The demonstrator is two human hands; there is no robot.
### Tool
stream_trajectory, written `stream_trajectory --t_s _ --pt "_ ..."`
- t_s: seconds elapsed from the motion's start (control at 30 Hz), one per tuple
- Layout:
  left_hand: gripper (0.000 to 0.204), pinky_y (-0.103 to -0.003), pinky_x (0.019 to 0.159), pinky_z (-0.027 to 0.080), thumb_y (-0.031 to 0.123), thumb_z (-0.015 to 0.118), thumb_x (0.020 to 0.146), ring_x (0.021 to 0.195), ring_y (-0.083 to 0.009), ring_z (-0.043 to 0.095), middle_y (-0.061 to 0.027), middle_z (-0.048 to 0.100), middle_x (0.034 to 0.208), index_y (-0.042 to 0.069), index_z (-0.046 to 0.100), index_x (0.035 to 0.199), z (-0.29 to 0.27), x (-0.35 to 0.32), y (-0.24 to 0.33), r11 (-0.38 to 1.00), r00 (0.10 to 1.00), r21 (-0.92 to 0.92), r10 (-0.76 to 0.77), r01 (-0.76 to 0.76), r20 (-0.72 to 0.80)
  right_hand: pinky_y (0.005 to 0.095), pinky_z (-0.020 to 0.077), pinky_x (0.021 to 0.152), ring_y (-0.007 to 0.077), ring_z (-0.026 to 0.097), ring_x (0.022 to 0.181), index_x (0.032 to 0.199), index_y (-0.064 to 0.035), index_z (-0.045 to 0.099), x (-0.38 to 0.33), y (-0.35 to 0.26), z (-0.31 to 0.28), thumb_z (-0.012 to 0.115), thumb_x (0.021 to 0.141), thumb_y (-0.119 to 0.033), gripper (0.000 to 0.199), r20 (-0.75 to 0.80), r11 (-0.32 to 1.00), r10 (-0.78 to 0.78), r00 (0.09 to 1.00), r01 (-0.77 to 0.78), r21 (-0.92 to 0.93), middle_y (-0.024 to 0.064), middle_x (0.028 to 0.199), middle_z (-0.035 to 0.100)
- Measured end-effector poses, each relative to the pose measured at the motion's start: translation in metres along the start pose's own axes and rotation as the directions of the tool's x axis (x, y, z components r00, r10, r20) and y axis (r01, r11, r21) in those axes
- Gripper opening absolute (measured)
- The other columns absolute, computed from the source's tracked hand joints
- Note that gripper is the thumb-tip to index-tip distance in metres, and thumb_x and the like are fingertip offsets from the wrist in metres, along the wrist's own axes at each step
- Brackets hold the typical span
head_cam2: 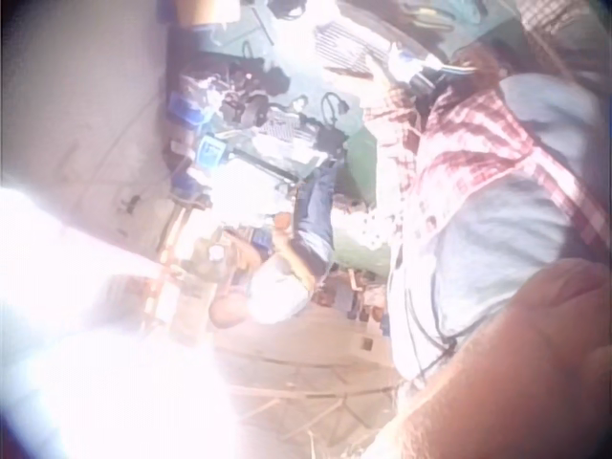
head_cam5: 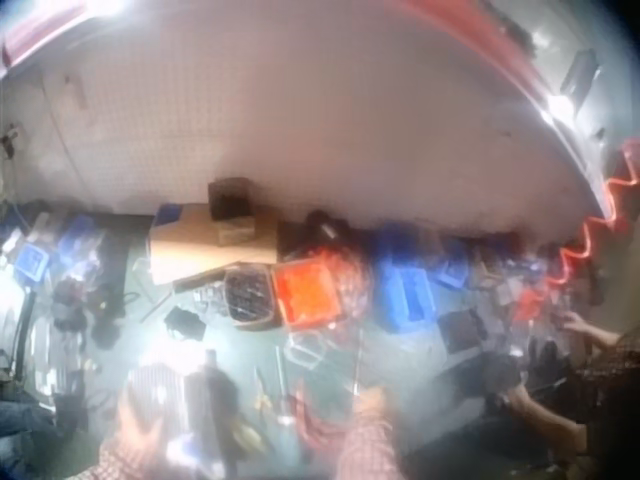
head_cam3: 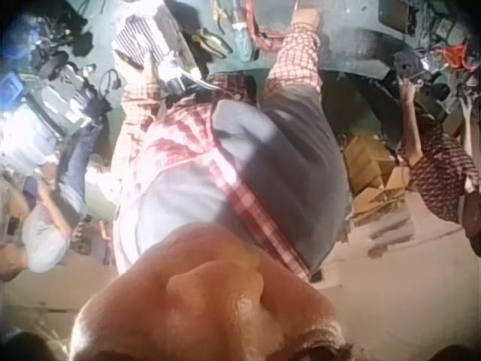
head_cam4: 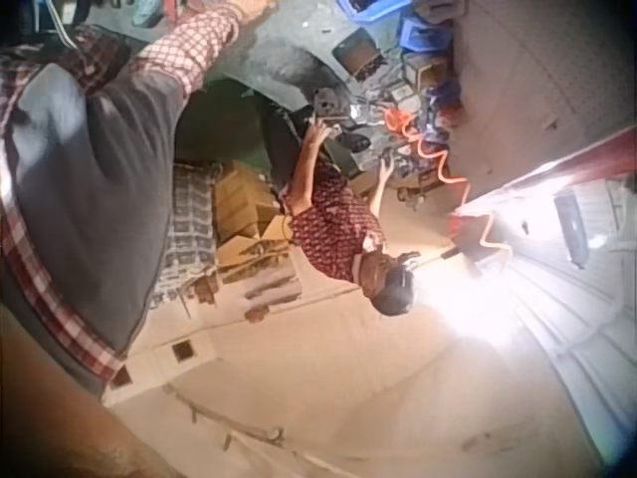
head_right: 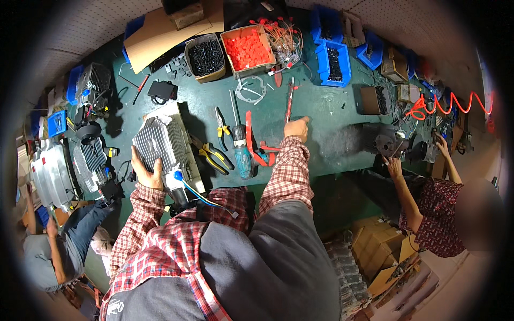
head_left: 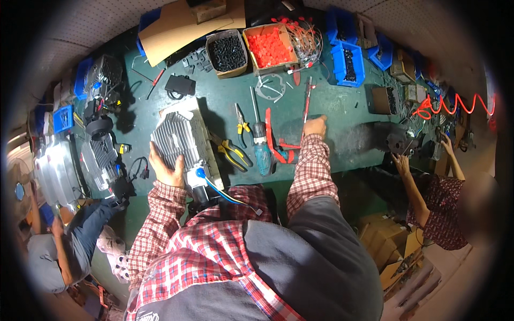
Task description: The person assembles an electronic device on a workbench, using pliers to strip wires and a power drill to fasten components. They connect wires to a small circuit board and secure it to a metal heatsink, then place the assembly into a cardboard box.
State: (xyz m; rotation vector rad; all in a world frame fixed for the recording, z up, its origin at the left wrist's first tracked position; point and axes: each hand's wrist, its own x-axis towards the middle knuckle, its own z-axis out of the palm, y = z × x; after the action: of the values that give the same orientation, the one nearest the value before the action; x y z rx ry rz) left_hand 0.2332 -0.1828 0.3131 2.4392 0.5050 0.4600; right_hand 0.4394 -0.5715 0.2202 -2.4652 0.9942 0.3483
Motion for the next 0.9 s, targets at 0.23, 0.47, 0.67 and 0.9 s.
stream_trajectory --t_s 0.23,0.47,0.67,0.9 --pt "0.093 -0.046 0.11 0.028 0.024 0.073 0.075 0.126 -0.0411 0.038 -0.0281 0.037 0.136 -0.005 0.021 0.146 0.0 -0.004 -0.009 1.0 1.0 0.013 -0.016 0.016 0.002 0.0503 0.0481 0.085 0.0422 0.061 0.1 0.117 -0.0009 0.058 0.06 -0.049 -0.018 0.059 0.081 -0.019 0.041 -0.277 0.923 -0.383 0.881 0.372 -0.096 0.0252 0.11 0.063" --pt "0.097 -0.046 0.107 0.033 0.027 0.077 0.071 0.123 -0.0444 0.04 -0.0304 0.039 0.133 -0.006 0.023 0.144 -0.015 0.016 -0.001 0.997 0.999 -0.082 0.007 -0.003 0.047 0.0499 0.0488 0.077 0.0419 0.063 0.089 0.095 -0.0068 0.068 0.205 -0.08 -0.044 0.054 0.091 -0.034 0.031 -0.095 0.561 -0.82 0.565 0.76 -0.327 0.0206 0.092 0.067" --pt "0.098 -0.046 0.11 0.031 0.03 0.077 0.074 0.128 -0.0453 0.036 -0.0317 0.033 0.138 -0.005 0.019 0.145 -0.029 -0.006 -0.014 0.974 0.982 -0.138 -0.169 0.18 0.088 0.0479 0.0475 0.079 0.0419 0.062 0.089 0.113 -0.0035 0.065 0.066 -0.131 -0.031 0.052 0.094 -0.033 0.037 -0.231 0.66 -0.744 0.627 0.635 -0.402 0.0252 0.099 0.066" --pt "0.03 -0.037 0.073 0.051 0.03 0.068 0.085 0.079 -0.0248 0.065 -0.014 0.068 0.084 0.001 0.065 0.092 -0.172 0.108 -0.144 0.799 0.774 -0.322 -0.587 0.508 -0.236 0.0416 0.0487 0.081 0.0382 0.063 0.093 0.112 0.0036 0.061 0.007 -0.057 -0.085 0.053 0.096 -0.025 0.034 -0.376 0.674 -0.721 0.582 0.714 -0.187 0.0242 0.103 0.065"
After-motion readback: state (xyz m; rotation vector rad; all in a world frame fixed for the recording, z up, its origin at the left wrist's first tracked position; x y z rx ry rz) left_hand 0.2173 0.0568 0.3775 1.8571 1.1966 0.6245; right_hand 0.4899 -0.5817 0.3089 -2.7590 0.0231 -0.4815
